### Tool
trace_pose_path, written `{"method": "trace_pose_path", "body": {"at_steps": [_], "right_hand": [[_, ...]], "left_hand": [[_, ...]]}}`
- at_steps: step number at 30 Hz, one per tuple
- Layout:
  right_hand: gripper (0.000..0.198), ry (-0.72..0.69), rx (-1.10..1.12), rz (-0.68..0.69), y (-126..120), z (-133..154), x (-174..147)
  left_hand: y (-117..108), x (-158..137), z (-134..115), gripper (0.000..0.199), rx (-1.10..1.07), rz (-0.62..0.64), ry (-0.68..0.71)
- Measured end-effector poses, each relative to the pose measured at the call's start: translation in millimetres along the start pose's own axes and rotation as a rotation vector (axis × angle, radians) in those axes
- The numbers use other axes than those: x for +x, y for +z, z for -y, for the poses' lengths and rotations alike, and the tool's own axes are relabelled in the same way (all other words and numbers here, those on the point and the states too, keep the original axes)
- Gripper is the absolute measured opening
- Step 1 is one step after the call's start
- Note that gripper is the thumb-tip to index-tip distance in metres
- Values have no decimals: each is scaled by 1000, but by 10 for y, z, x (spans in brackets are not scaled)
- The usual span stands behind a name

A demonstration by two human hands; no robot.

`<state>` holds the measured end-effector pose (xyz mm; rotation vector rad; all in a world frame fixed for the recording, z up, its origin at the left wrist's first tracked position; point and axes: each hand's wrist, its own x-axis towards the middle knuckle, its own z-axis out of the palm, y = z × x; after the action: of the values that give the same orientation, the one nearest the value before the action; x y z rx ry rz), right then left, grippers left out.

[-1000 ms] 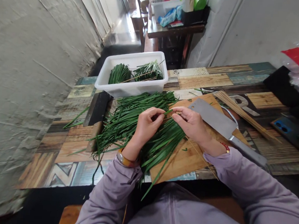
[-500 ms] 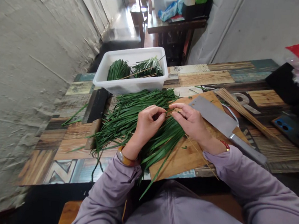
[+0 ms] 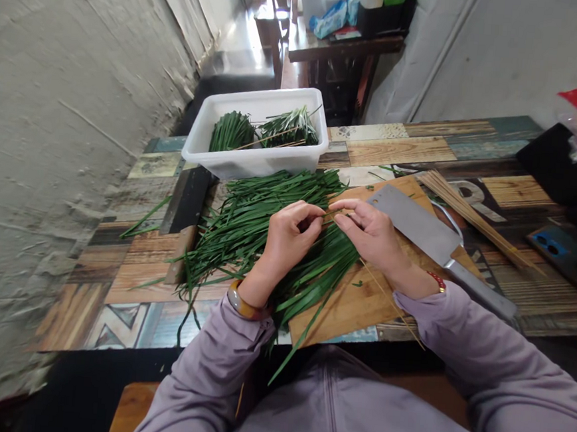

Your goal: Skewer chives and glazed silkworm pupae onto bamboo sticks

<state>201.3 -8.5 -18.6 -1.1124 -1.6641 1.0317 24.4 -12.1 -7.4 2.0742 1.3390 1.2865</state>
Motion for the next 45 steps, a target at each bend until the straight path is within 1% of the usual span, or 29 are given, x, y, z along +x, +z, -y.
{"method": "trace_pose_path", "body": {"at_steps": [4,12,20,24,31,37,41,45], "right_hand": [[23,5,-4,7,1,15,-6],[23,4,-22,-1,1,23,-5],[24,-4,-16,6,-4,36,-7],[23,-2,-22,6,-6,25,-4],[22,-8,-15,-7,-2,33,-5],[21,-16,-42,-18,-6,44,2],[21,-23,-68,-28,-3,27,9],[20,-52,-99,-39,-2,4,12]], "left_hand": [[5,1,7,14,-4,-4,-15],[14,-5,5,13,-20,6,-2],[-7,2,-4,14,-10,8,-39],[-4,-3,-14,14,5,9,-26],[22,-19,-21,15,36,10,66],[29,-33,-4,14,48,33,110],[17,-48,7,16,150,59,157],[9,-59,-10,21,276,124,246]]}}
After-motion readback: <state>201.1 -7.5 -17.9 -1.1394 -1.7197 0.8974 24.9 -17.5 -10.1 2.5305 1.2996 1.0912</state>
